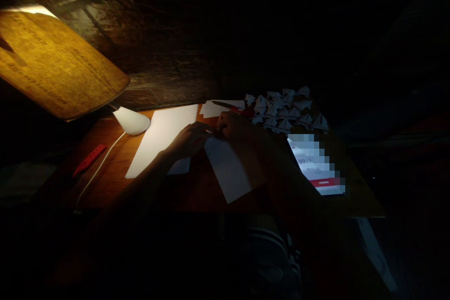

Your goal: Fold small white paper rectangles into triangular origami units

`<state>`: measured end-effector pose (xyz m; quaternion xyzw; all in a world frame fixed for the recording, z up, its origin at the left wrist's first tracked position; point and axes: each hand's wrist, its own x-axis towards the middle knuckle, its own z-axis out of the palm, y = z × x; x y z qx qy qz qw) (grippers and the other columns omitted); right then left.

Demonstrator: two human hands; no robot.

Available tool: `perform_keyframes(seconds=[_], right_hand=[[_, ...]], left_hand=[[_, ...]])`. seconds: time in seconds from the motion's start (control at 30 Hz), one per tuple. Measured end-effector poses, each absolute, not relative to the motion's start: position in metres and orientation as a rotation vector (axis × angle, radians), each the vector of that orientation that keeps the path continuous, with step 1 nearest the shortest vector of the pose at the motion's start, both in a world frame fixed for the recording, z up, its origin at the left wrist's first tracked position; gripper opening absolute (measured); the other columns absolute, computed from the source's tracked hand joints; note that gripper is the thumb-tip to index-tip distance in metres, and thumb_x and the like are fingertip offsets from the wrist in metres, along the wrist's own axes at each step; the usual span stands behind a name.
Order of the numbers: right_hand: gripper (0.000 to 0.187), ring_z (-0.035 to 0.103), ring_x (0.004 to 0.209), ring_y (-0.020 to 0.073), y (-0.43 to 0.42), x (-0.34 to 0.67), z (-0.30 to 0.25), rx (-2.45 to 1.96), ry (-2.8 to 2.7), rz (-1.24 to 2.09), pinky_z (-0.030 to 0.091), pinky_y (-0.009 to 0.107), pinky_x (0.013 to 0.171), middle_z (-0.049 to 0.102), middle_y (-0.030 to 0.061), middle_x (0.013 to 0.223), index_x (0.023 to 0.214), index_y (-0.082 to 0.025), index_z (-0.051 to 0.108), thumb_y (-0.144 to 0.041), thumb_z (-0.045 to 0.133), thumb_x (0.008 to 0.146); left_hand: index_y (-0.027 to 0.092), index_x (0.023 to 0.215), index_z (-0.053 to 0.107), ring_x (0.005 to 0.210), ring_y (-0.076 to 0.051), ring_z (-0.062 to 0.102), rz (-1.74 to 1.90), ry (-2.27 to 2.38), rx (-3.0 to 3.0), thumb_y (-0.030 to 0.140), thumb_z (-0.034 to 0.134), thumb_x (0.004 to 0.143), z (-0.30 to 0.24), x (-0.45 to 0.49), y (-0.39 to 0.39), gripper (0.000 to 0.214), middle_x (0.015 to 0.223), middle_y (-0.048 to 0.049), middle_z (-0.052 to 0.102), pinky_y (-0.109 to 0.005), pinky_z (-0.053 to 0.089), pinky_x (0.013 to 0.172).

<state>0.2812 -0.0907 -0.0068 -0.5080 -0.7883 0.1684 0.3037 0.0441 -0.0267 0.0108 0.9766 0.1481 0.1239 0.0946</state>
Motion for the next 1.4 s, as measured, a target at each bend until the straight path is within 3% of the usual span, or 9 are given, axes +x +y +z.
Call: perform_keyframes(seconds=[0.1, 0.27, 0.37, 0.57, 0.77, 0.93, 1.1, 1.4], right_hand=[[0.028, 0.062, 0.09, 0.0179, -0.09, 0.285, -0.006, -1.381, -2.14, 0.419, 0.044, 0.033, 0.084, 0.071, 0.0057, 0.106, 0.083, -0.019, 0.081, -0.002, 0.059, 0.079], [0.024, 0.065, 0.097, 0.0203, -0.095, 0.291, 0.004, -1.415, -2.243, 0.403, 0.043, 0.039, 0.096, 0.074, 0.0057, 0.113, 0.091, -0.023, 0.085, -0.016, 0.063, 0.09], [0.023, 0.066, 0.097, 0.0221, -0.099, 0.291, 0.01, -1.464, -2.258, 0.36, 0.041, 0.043, 0.101, 0.076, 0.0055, 0.114, 0.089, -0.025, 0.086, -0.018, 0.064, 0.091], [0.013, 0.06, 0.114, 0.028, -0.097, 0.29, 0.005, -1.57, -2.165, 0.303, 0.042, 0.04, 0.096, 0.075, 0.0069, 0.114, 0.08, -0.025, 0.083, -0.024, 0.074, 0.089], [0.016, 0.059, 0.111, 0.0262, -0.093, 0.291, -0.005, -1.515, -2.114, 0.303, 0.042, 0.04, 0.097, 0.073, 0.0065, 0.113, 0.076, -0.024, 0.082, -0.022, 0.072, 0.089], [0.02, 0.061, 0.102, 0.0223, -0.096, 0.279, -0.004, -1.469, -2.033, 0.256, 0.043, 0.037, 0.091, 0.073, 0.0078, 0.112, 0.071, -0.02, 0.079, -0.012, 0.067, 0.086], [0.02, 0.061, 0.092, 0.021, -0.103, 0.272, 0.002, -1.491, -1.878, 0.12, 0.044, 0.035, 0.082, 0.07, 0.0089, 0.105, 0.063, -0.017, 0.075, -0.022, 0.076, 0.083], [0.02, 0.061, 0.099, 0.0239, -0.102, 0.272, 0.002, -1.441, -1.935, 0.117, 0.045, 0.037, 0.09, 0.074, 0.0089, 0.107, 0.07, -0.02, 0.082, -0.011, 0.067, 0.08]], left_hand=[[0.025, 0.12, 0.077, 0.127, -0.028, 0.065, 0.34, 0.452, 2.889, 0.016, 0.054, 0.094, 0.012, 0.044, -0.028, 0.036, 0.133, -0.0071, 0.075, -0.049, 0.053, 0.102], [0.024, 0.117, 0.077, 0.127, -0.028, 0.065, 0.343, 0.479, 2.87, 0.017, 0.054, 0.094, 0.014, 0.045, -0.029, 0.033, 0.132, -0.0071, 0.075, -0.049, 0.052, 0.103], [0.025, 0.116, 0.078, 0.126, -0.029, 0.065, 0.34, 0.477, 2.862, 0.019, 0.053, 0.095, 0.015, 0.046, -0.029, 0.032, 0.131, -0.0073, 0.075, -0.049, 0.053, 0.102], [0.026, 0.121, 0.078, 0.121, -0.028, 0.068, 0.409, 0.431, 2.789, 0.022, 0.052, 0.098, 0.01, 0.045, -0.026, 0.035, 0.128, -0.0064, 0.077, -0.051, 0.053, 0.104], [0.026, 0.13, 0.075, 0.122, -0.028, 0.068, 0.447, 0.383, 2.774, 0.021, 0.052, 0.097, 0.007, 0.044, -0.024, 0.04, 0.133, -0.0073, 0.076, -0.051, 0.052, 0.107], [0.028, 0.124, 0.078, 0.121, -0.029, 0.067, 0.412, 0.388, 2.787, 0.021, 0.054, 0.094, 0.008, 0.045, -0.02, 0.039, 0.13, -0.0064, 0.077, -0.052, 0.053, 0.105], [0.027, 0.121, 0.079, 0.119, -0.028, 0.066, 0.414, 0.405, 2.798, 0.018, 0.054, 0.092, 0.009, 0.047, -0.022, 0.039, 0.127, -0.0068, 0.077, -0.051, 0.053, 0.105], [0.023, 0.109, 0.079, 0.118, -0.029, 0.067, 0.446, 0.417, 2.816, 0.019, 0.055, 0.091, 0.007, 0.049, -0.021, 0.03, 0.123, -0.0083, 0.077, -0.05, 0.055, 0.101]])
